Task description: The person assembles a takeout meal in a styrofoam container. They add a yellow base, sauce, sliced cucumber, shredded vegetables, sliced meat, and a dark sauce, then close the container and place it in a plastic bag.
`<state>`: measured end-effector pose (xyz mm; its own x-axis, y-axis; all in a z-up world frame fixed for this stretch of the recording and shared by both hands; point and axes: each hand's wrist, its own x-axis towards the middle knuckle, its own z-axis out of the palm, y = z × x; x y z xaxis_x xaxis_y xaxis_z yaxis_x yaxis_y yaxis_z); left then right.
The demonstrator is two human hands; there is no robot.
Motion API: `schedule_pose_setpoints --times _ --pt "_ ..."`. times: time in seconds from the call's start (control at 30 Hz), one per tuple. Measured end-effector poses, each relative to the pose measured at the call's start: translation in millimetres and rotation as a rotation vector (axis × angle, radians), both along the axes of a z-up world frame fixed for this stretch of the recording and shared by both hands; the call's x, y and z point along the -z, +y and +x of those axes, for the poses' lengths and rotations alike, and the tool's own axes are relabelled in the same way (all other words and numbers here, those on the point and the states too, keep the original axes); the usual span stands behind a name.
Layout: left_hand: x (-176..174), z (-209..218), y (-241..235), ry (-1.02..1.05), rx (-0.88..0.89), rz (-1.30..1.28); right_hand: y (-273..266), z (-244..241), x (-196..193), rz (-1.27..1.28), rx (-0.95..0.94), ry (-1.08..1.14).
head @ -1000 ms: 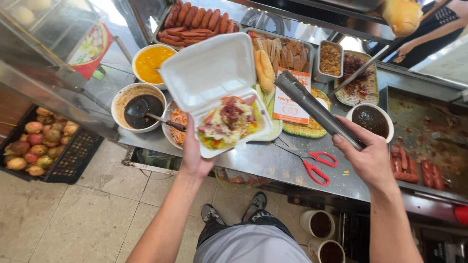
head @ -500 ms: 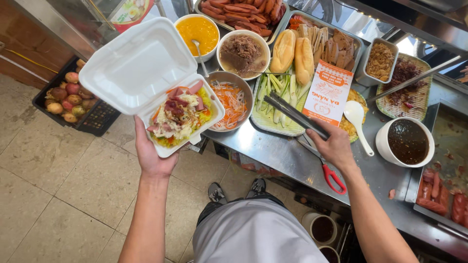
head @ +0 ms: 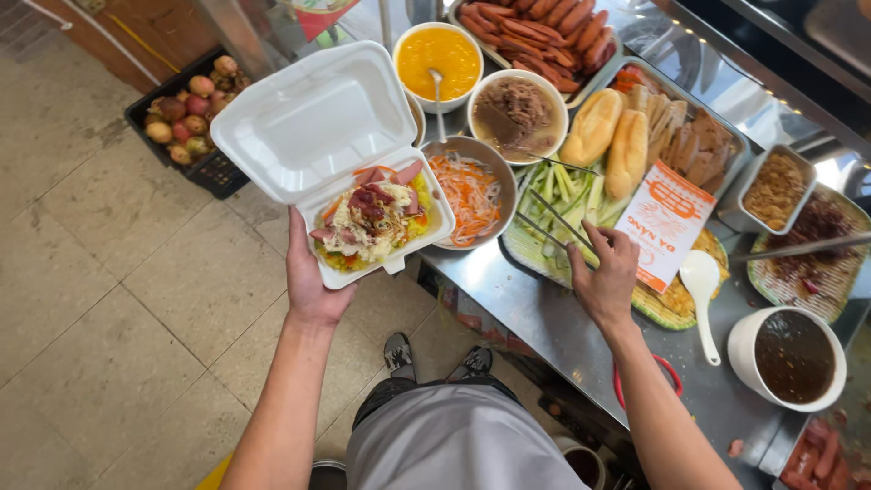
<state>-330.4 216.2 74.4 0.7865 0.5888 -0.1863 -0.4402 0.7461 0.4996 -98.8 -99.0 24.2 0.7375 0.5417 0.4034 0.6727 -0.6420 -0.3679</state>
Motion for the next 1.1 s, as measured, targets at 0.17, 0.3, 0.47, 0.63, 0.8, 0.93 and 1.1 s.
schedule_pose_setpoints --times 0.17,0.3,0.47,0.63,0.8,0.93,1.1 --pt "0 -47 17 0.045 -0.089 0.044 96 -17 -22 0.145 -0.251 0.103" --pt "6 -71 26 0.060 -0.146 0.045 163 -36 -28 0.023 -0.331 0.533" --pt "26 -71 32 0.005 -0.216 0.016 209 -57 -28 0.163 -0.454 1.060" --pt "39 -60 40 -0.052 -0.212 -0.046 237 -86 -6 0.031 -0.598 0.784" --pt "31 -67 48 0.016 -0.190 0.020 254 -84 3 0.102 -0.727 0.648" --pt "29 -67 49 0.004 -0.215 -0.004 262 -84 6 0.102 -0.853 0.466" --pt "30 -68 50 0.045 -0.212 0.045 251 -56 -18 0.248 -0.183 0.550"
